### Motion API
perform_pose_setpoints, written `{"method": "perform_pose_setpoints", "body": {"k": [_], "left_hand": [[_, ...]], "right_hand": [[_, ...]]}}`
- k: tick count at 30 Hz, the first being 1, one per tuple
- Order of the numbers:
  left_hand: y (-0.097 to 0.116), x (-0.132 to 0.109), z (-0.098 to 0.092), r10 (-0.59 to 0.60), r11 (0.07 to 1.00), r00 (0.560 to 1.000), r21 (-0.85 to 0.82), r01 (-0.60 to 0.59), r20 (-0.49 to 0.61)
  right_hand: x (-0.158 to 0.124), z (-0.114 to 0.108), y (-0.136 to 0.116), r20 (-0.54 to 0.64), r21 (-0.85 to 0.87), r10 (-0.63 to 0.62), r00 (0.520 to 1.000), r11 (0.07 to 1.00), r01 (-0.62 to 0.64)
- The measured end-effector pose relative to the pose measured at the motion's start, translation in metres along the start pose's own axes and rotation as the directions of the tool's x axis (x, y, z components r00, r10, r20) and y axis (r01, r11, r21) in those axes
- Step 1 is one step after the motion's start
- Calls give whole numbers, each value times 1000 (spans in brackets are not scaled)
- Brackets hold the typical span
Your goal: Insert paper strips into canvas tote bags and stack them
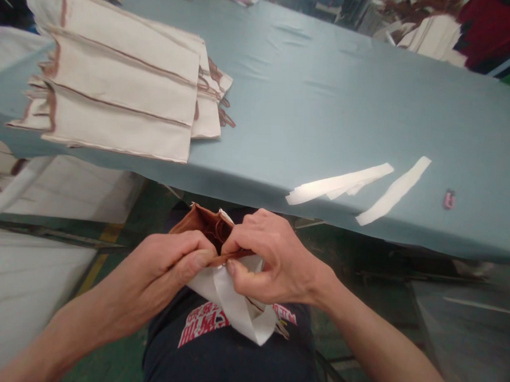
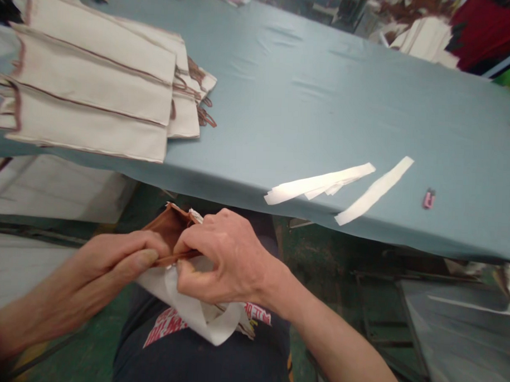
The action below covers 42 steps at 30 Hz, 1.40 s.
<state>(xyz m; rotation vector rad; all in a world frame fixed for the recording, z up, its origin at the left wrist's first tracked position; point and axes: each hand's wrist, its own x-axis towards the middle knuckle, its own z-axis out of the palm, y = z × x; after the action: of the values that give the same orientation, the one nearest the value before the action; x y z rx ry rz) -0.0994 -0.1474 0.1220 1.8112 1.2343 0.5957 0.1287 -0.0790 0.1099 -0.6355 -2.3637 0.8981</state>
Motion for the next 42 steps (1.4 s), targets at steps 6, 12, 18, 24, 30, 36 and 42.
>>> {"method": "perform_pose_setpoints", "body": {"k": [6,12,18,24,30,36,42], "left_hand": [[-4,12,3,89,996,995,17,-90,48],[-2,9,3,69,998,984,-16,-67,163],[-1,2,17,63,984,997,-171,-53,53],[-6,0,24,-59,922,994,-376,90,91],[-7,-5,20,0,960,981,-275,54,193],[-13,-14,25,185,975,983,122,-184,3],[-17,-16,28,234,966,972,113,-232,-8]], "right_hand": [[-4,-2,-2,-2,-21,-83,997,996,83],[-7,-16,-9,195,46,-21,981,999,12],[-3,-14,-2,305,280,-34,952,958,-56],[-8,0,8,361,581,30,932,774,-250],[-15,-9,10,388,538,29,921,805,-251],[-21,-18,3,364,148,-26,931,988,-30],[-21,-19,-9,289,-115,-107,951,983,146]]}}
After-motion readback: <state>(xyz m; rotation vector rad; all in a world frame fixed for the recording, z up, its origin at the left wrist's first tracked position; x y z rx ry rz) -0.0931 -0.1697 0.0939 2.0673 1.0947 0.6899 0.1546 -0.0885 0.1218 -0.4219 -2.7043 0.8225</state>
